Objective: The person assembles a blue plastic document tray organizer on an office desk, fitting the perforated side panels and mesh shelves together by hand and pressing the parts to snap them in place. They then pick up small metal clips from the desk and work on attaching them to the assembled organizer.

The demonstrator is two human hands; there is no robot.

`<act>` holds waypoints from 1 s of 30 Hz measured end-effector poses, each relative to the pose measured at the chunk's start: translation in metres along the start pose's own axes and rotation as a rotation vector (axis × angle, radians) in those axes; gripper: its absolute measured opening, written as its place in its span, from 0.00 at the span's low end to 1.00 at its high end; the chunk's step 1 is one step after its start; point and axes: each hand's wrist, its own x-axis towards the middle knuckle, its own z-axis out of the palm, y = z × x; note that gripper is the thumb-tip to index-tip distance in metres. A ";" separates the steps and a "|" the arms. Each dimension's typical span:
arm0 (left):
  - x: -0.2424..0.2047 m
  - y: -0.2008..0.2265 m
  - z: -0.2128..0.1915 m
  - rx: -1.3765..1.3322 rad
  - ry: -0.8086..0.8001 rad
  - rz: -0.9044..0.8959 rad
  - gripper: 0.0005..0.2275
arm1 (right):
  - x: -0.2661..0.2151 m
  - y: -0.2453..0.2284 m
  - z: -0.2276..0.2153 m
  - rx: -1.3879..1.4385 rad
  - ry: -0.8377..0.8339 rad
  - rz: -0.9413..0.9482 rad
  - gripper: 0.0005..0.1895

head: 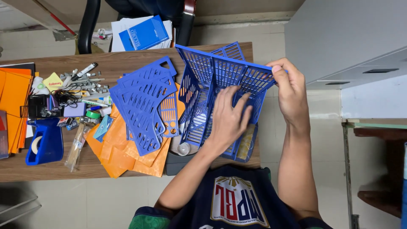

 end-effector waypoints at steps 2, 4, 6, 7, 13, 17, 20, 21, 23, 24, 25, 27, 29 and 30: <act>-0.009 -0.010 0.010 -0.048 -0.034 -0.023 0.18 | 0.000 -0.003 0.000 -0.014 -0.006 -0.013 0.14; -0.014 -0.018 0.015 -0.093 -0.063 -0.048 0.21 | 0.002 -0.002 -0.001 -0.027 -0.018 -0.029 0.15; -0.016 -0.024 0.015 -0.104 -0.129 -0.073 0.30 | 0.004 0.003 -0.003 -0.072 -0.019 -0.051 0.15; -0.018 -0.025 0.015 -0.102 -0.128 -0.076 0.30 | 0.004 0.003 -0.002 -0.070 -0.022 -0.050 0.15; -0.019 -0.029 0.013 -0.085 -0.105 -0.085 0.34 | 0.007 -0.003 0.005 -0.200 -0.033 -0.085 0.13; -0.020 -0.029 0.013 -0.097 -0.096 -0.083 0.34 | 0.008 -0.011 0.005 -0.281 -0.044 -0.074 0.13; -0.020 -0.029 0.014 -0.100 -0.081 -0.075 0.35 | 0.009 -0.022 0.007 -0.353 -0.060 -0.066 0.12; -0.020 -0.030 0.013 -0.096 -0.070 -0.075 0.35 | 0.010 -0.026 0.008 -0.386 -0.075 -0.065 0.12; -0.021 -0.030 0.014 -0.095 -0.063 -0.088 0.34 | 0.014 -0.028 0.008 -0.414 -0.098 -0.041 0.12; -0.022 -0.030 0.014 -0.094 -0.056 -0.100 0.32 | 0.016 -0.029 0.008 -0.443 -0.120 -0.019 0.12; -0.021 -0.027 0.013 -0.093 -0.055 -0.100 0.32 | 0.018 -0.028 0.006 -0.443 -0.120 -0.020 0.12; -0.020 -0.021 0.012 -0.055 0.031 -0.077 0.23 | 0.021 -0.026 0.002 -0.433 -0.174 0.022 0.13; -0.016 -0.010 0.011 -0.029 0.076 -0.046 0.18 | 0.021 -0.017 -0.002 -0.383 -0.199 -0.014 0.13; -0.014 -0.004 0.011 -0.002 0.121 -0.015 0.14 | 0.021 -0.013 -0.004 -0.332 -0.224 -0.050 0.13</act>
